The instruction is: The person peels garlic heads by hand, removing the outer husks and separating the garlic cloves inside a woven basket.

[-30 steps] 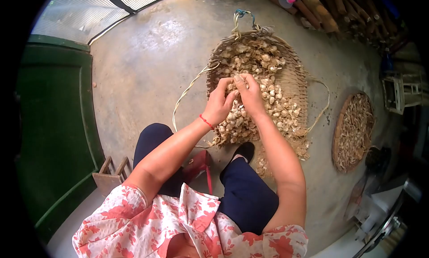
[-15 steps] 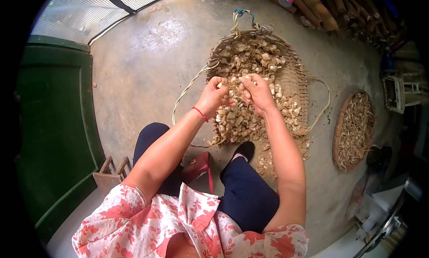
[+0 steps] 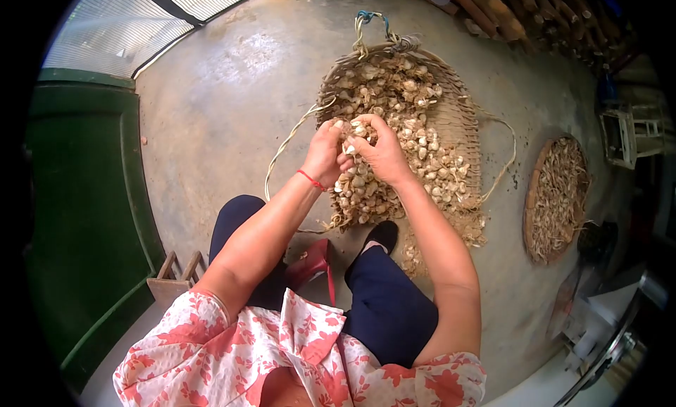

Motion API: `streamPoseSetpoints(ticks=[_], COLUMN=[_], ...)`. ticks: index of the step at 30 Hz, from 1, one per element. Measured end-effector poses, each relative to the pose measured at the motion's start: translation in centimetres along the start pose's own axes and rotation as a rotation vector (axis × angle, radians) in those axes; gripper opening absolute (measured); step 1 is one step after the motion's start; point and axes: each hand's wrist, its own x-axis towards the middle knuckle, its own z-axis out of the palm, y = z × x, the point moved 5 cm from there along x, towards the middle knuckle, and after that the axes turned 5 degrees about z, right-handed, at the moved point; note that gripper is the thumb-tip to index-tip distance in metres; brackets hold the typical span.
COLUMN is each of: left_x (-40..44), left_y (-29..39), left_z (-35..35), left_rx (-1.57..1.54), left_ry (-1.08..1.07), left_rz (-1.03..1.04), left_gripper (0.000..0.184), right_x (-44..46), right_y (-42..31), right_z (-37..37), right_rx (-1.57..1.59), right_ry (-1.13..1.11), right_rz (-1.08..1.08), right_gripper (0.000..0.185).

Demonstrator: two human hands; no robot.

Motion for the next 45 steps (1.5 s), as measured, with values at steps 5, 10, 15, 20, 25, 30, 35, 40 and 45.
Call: streamPoseSetpoints(ticks=[5, 10, 15, 20, 25, 30, 35, 40, 45], left_x=[1.2, 1.0, 0.1, 0.1, 1.3, 0.3, 1.2, 0.8, 1.2], left_y=[-0.6, -0.1, 1.5, 1.7, 0.6, -1.2, 1.0, 0.9, 1.0], left_z=[0.1, -0.6, 0.6, 0.6, 0.0, 1.3, 0.2, 0.4, 0.0], left_rx=[0.078, 0.6, 1.49, 1.374, 0.388, 0.273, 0.166, 1.209, 1.101], left_ry=[-0.118, -0.069, 0.052, 0.013, -0.246, -0.327, -0.142, -0.025, -0.178], left_rz=[-0.008, 0.088, 0.606, 0.698, 0.054, -0.044, -0.007, 0.382, 0.22], left_gripper=[0.015, 0.01, 0.017, 0.017, 0.012, 0.017, 0.027, 0.049, 0.05], right_x=[-0.3, -0.5, -0.4, -0.2, -0.9, 0.6, 0.3, -0.2, -0.6], right_y=[3.6, 2.0, 2.1, 3.4, 5.4, 4.7, 3.6, 3.0, 0.9], right_z=[-0.4, -0.2, -0.3, -0.3, -0.3, -2.3, -3.3, 0.3, 0.1], right_rx=[0.325, 0.134, -0.246, 0.046, 0.904, 1.154, 0.266, -0.519, -0.67], right_ry=[-0.089, -0.137, -0.053, -0.11, -0.09, -0.013, 0.109, -0.19, -0.452], right_rz=[0.438, 0.307, 0.207, 0.498, 0.66, 0.502, 0.635, 0.429, 0.448], right_gripper=[0.024, 0.024, 0.021, 0.022, 0.022, 0.021, 0.02, 0.025, 0.028])
